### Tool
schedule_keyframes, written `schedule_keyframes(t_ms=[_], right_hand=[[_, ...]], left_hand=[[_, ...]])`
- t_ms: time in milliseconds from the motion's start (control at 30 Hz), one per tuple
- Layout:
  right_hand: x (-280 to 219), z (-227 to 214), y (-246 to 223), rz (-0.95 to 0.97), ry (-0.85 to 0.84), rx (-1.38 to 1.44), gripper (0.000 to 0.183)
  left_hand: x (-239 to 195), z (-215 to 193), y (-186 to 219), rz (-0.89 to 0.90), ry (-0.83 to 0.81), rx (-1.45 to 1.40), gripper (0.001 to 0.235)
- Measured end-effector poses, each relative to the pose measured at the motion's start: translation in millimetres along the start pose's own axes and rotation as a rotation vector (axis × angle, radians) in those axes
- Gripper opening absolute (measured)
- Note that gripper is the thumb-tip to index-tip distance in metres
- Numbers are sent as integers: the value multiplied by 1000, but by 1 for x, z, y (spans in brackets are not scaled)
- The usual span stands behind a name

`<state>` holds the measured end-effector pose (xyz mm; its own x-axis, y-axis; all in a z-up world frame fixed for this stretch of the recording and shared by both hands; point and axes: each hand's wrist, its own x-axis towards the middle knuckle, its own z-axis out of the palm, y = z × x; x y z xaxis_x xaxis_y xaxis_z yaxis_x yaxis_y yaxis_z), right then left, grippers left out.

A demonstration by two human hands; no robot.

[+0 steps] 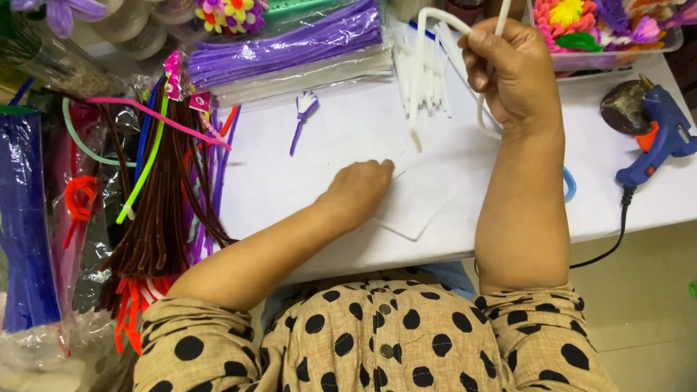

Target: Cutting and bending white pipe cleaners to create small rectangular frames.

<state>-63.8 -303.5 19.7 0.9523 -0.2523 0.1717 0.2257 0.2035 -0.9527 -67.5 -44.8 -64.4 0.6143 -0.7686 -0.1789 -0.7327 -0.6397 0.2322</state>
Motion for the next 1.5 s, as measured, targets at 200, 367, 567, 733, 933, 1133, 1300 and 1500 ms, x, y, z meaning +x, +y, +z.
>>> schedule_keyframes(t_ms=[200,367,567,733,933,1133,1300,1500], right_hand=[[-1,6,5,32,-3,-42,13],[5,11,16,20,-27,-78,11],[-12,45,3,12,-65,-317,10],[-22,64,17,-233,-112,-525,10],[-39,81,8,-803,-2,-751,22],[-41,86,13,-853,-18,-835,13],[-43,94,18,-852,-47,-842,8],[-39,97,24,-810,-84,-779,9]], left_hand=[[48,7,-88,-76,292,226,18],[75,-34,-117,-56,492,227,26],[29,-128,-59,-85,567,-1006,29],[7,-124,-39,22,497,-1231,48],[-18,-104,-41,72,608,-1352,35],[-27,-103,-41,-30,681,-1378,30],[-27,-89,-49,2,663,-1520,33],[-18,-76,-47,44,750,-1675,29]])
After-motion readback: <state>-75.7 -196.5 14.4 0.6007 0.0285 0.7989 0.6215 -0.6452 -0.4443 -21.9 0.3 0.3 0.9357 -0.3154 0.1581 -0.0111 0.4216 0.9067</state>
